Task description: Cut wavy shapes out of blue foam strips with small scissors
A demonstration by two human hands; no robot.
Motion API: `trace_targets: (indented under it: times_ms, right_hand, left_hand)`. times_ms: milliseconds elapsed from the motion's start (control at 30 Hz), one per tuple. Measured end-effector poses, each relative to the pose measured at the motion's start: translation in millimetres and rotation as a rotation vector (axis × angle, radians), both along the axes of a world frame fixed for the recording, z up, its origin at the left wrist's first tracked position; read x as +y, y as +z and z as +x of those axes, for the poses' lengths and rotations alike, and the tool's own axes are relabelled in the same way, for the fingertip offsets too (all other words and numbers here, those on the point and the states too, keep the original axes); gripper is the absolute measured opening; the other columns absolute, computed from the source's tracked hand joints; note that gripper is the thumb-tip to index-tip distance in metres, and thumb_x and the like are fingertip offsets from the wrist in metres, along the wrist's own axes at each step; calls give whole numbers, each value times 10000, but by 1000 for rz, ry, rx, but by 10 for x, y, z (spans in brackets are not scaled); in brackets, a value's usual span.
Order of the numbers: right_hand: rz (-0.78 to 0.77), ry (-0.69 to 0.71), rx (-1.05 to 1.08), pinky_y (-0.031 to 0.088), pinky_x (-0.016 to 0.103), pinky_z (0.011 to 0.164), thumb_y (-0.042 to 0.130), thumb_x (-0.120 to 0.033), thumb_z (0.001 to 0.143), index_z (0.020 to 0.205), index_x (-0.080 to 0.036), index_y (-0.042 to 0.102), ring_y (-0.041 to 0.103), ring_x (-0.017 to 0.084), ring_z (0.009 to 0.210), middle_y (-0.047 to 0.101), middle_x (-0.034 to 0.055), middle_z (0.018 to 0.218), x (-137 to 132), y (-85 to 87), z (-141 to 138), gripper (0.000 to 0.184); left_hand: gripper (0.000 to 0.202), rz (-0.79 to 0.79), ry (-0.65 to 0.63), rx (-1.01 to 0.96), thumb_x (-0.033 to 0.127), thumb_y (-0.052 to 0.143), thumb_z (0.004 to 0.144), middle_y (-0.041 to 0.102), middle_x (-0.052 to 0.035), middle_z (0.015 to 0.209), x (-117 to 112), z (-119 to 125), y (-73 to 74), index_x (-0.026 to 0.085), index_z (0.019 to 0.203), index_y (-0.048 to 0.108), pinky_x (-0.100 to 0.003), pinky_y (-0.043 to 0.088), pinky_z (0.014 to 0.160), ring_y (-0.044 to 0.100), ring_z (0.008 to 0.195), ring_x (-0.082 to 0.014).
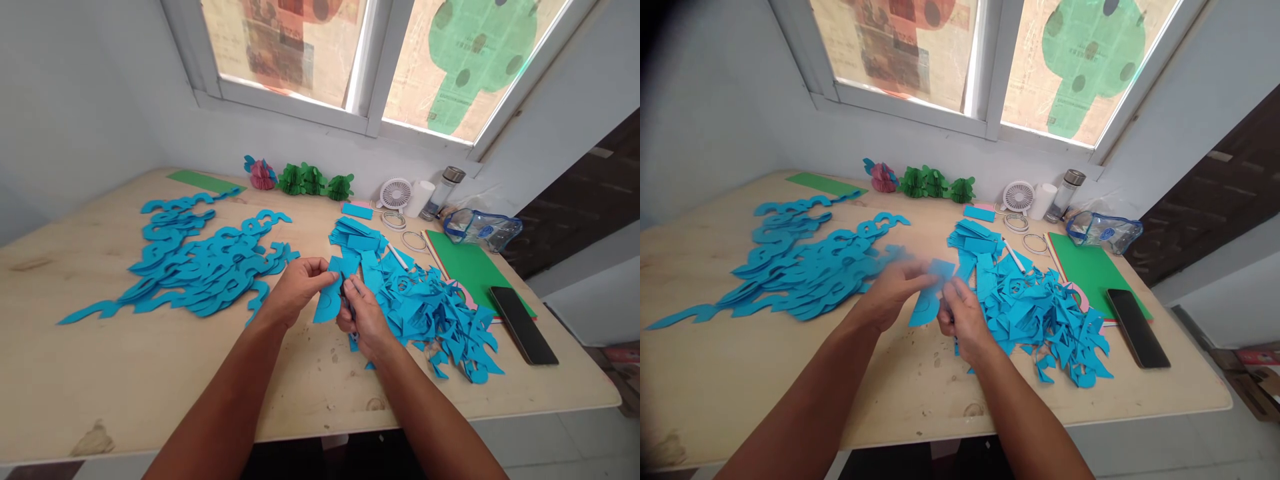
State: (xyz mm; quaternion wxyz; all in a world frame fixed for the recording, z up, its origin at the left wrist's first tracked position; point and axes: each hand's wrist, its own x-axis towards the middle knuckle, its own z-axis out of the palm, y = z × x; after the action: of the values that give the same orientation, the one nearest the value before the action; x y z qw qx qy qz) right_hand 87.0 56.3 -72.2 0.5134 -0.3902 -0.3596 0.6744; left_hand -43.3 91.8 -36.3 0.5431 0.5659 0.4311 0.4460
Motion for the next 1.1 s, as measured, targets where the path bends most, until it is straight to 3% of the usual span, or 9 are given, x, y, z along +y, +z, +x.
trace_targets:
  times_ms: [733, 1100]
  right_hand:
    - [1, -1, 16, 123, 171, 340, 670, -538, 722, 775, -227, 421, 208, 39, 323, 373, -130, 415, -1, -19, -9, 402]
    - [14, -5, 14, 129, 171, 337, 652, -528, 751, 752, -226, 407, 212, 37, 325, 379, -125, 425, 7, -22, -2, 389]
  left_hand:
    - [177, -19, -6, -38, 307, 680, 627, 578, 4, 526, -8, -1, 12, 180, 558, 578, -281, 432, 555, 576, 604, -178]
    - [164, -23, 38, -70, 311, 656, 666, 585, 0, 591, -11, 12, 10, 176, 597, 593, -271, 429, 588, 530, 602, -149]
